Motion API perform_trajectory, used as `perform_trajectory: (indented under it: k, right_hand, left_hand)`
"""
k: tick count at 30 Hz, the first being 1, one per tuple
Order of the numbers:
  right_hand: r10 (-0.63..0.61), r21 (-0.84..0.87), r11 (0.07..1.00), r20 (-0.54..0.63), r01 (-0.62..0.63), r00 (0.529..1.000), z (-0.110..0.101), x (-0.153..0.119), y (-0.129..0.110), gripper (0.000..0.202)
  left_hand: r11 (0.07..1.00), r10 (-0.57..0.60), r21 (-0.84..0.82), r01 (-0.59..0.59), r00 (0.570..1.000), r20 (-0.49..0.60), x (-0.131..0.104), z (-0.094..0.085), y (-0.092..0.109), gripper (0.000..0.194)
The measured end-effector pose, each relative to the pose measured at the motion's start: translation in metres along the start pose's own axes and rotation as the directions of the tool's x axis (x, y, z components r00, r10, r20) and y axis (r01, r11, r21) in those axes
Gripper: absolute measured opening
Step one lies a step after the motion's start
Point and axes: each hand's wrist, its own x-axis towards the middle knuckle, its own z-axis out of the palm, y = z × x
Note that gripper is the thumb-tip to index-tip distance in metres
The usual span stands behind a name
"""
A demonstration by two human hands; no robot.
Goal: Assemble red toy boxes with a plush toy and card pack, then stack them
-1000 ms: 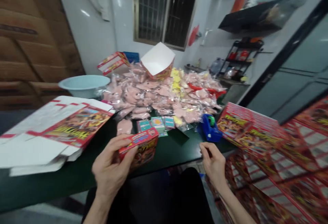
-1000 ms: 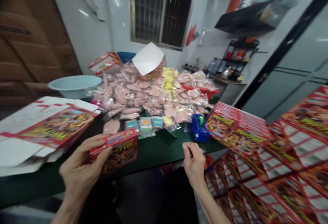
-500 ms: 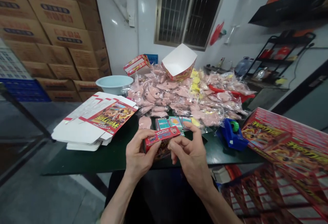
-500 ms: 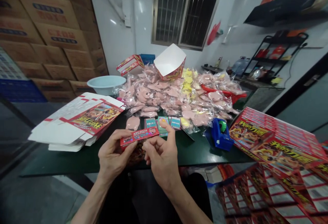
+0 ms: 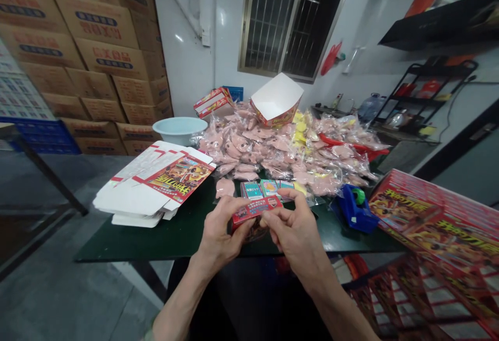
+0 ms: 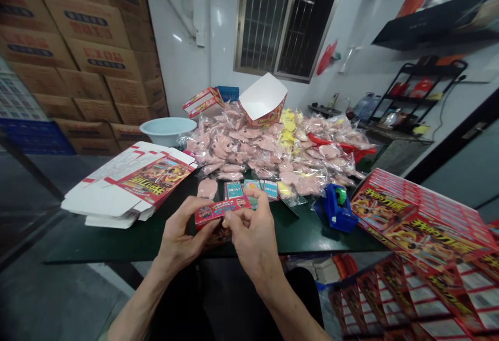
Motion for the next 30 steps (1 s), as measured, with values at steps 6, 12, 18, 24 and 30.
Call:
perform_trajectory:
  k: [6, 12, 18, 24, 30]
  right_hand:
    - [0.056, 0.053, 0.997, -0.038, -0.054, 0.998, -0.001, -0.002, 0.003, 0.048]
    - [0.065, 0.041, 0.997, -0.061, -0.062, 0.996, 0.0, 0.0, 0.007, 0.05]
    - [0.034, 0.03, 0.999, -0.074, -0.032, 0.997, 0.001, -0.001, 0.008, 0.047]
    - [-0.003, -0.094, 0.995, -0.143, -0.011, 0.99, -0.003, 0.004, 0.035, 0.055]
    - [-0.091, -0.678, 0.735, -0.111, -0.008, 0.99, -0.025, 0.01, 0.074, 0.05]
  left_hand:
    - [0.999, -0.001, 0.036, 0.002, 1.0, -0.012, 0.0, -0.002, 0.003, 0.034]
    - [0.996, 0.091, -0.003, -0.091, 0.993, 0.079, 0.002, -0.004, 0.0, 0.032]
    - [0.989, 0.114, 0.057, -0.135, 0.953, 0.28, 0.011, -0.01, 0.0, 0.04]
    - [0.997, 0.073, 0.001, -0.077, 0.952, 0.296, 0.02, -0.012, 0.0, 0.039]
    - [0.998, 0.012, 0.053, -0.016, 0.998, 0.069, 0.02, 0.002, -0.011, 0.022]
